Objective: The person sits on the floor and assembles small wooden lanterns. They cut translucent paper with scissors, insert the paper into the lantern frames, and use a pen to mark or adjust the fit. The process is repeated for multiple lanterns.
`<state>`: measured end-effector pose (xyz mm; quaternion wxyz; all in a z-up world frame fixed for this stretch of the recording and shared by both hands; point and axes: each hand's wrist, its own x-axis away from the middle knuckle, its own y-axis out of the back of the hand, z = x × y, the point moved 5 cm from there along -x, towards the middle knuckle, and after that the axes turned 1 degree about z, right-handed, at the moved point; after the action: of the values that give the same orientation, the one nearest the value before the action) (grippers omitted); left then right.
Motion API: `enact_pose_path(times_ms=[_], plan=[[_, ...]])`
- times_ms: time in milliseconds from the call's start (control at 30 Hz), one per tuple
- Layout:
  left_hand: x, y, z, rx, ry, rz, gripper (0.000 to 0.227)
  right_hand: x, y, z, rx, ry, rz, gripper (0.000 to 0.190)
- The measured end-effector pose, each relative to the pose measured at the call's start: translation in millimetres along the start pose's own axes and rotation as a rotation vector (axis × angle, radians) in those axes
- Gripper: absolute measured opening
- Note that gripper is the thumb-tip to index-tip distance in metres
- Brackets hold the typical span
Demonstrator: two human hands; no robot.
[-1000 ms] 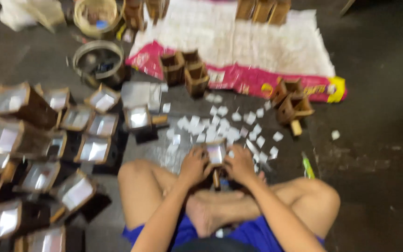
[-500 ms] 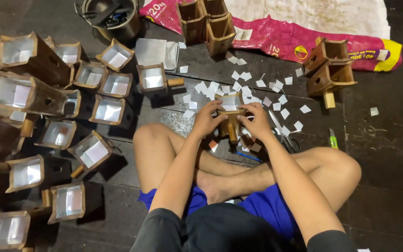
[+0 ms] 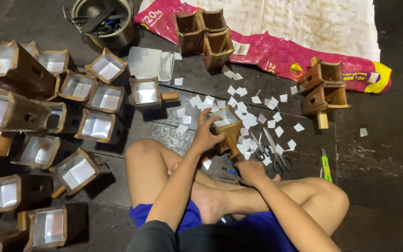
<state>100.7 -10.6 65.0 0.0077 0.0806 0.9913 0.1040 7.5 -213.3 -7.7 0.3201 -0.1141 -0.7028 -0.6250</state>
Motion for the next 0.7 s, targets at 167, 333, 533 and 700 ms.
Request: enact_pose_path(times_ms=[167,333,533,700], plan=[[-11,2,29,0.081,0.119,0.020,0.107,-8,-3,7,0.018,0.057,0.004,0.027],[-24,4,72,0.054,0.179,0.011,0.106,18,24,20,0.069,0.127,-0.014,0.026],[-20,17,85,0.065,0.191,-0.069,0.097,71,58,-26,-0.166,-0.144,-0.332,0.029],[-4,11,51,0.358,0.207,-0.082,0.096,147,144,-44,-1.016,0.051,-1.087,0.012]])
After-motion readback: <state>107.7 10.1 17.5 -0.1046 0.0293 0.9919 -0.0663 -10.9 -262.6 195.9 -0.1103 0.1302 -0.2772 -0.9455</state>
